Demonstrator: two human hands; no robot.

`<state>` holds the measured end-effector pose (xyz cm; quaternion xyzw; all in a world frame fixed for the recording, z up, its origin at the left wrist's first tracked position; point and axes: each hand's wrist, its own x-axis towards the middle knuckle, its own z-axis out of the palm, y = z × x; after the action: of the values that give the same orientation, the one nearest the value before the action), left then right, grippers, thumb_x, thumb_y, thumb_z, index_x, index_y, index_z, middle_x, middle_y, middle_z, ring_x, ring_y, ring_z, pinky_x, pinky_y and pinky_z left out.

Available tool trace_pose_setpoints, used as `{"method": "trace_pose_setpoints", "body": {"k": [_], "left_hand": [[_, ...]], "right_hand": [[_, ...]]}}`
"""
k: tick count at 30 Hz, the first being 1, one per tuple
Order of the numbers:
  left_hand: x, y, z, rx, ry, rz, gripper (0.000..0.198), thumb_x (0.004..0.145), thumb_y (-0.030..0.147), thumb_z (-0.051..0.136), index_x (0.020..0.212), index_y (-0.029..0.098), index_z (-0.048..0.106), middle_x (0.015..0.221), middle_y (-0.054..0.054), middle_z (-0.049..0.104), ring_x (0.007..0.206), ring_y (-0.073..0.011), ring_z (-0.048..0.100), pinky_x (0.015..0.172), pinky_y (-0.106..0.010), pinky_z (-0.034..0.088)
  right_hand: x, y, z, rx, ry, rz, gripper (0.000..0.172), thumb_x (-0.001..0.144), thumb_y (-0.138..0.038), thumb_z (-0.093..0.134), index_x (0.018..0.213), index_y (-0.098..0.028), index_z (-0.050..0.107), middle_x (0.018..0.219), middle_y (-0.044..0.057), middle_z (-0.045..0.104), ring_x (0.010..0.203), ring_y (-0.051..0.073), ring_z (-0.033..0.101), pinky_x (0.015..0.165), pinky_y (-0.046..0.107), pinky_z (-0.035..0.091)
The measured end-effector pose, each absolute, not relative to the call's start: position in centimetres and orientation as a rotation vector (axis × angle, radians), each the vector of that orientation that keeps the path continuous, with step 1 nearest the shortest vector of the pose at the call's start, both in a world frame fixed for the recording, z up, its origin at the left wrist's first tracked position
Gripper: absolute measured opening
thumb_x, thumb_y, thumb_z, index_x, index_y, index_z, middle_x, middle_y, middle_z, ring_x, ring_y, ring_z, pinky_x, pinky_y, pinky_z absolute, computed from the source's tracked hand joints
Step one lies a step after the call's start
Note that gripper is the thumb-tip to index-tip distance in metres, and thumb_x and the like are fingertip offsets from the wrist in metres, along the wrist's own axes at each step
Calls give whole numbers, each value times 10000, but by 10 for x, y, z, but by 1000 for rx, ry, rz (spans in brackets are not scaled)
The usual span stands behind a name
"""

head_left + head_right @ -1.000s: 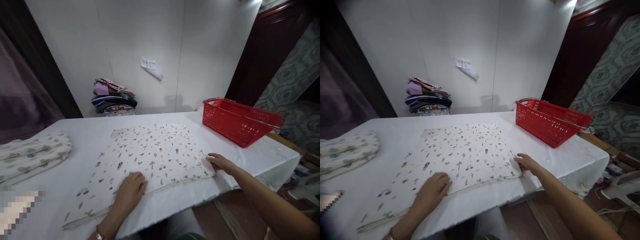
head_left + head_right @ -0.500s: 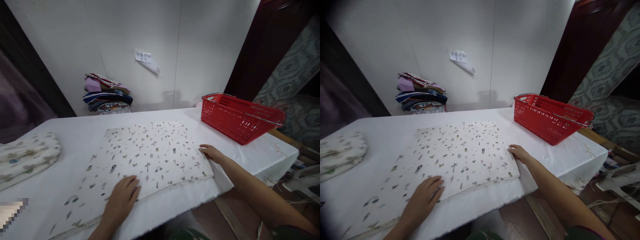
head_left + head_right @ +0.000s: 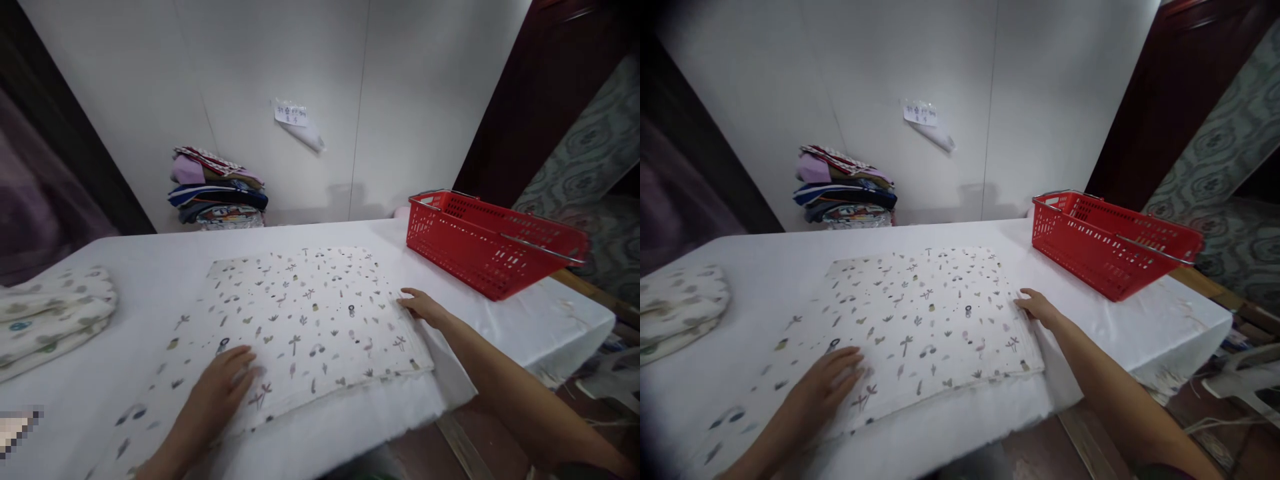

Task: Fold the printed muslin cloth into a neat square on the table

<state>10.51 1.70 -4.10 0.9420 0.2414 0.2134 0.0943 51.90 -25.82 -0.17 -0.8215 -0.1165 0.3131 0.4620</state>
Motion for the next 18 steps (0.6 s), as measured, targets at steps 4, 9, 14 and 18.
{"method": "trace_pose_setpoints", "body": {"k": [4, 9, 14, 18], "left_hand": [[100, 41, -53, 2950, 788, 711, 404, 832, 497, 444, 1009, 214, 672, 1179, -88, 641, 1070, -268, 596, 921, -433, 491], [94, 41, -66, 2986, 786, 759, 427, 850, 488, 421, 1070, 206, 654, 1196, -98, 631, 1080, -274, 593, 922, -446, 492], [91, 40, -67, 2983, 828, 781, 453, 835, 539, 428, 1051, 222, 668, 1195, -76, 638, 1077, -279, 598, 903, -447, 507], [88, 41, -70, 2992, 841, 783, 422, 829, 517, 445, 1077, 250, 659, 1204, -58, 634, 1070, -272, 604, 877, -441, 527]], "right_hand": [[538, -234, -6, -1946, -266, 800, 732, 697, -316, 733, 1345, -166, 427, 586, -49, 526, 530, 104, 478, 509, 211, 370], [562, -199, -9, -1888, -235, 809, 728, 705, -253, 716, 1353, -149, 400, 850, 48, 653, 734, 144, 605, 635, 231, 462], [574, -184, -12, -1951, -222, 742, 696, 679, -177, 709, 1320, -125, 443, 757, 29, 643, 687, 147, 592, 611, 233, 448], [578, -179, -14, -2017, -254, 663, 732, 610, -125, 741, 1295, -179, 488, 621, -43, 568, 582, 120, 524, 547, 215, 384]]}}
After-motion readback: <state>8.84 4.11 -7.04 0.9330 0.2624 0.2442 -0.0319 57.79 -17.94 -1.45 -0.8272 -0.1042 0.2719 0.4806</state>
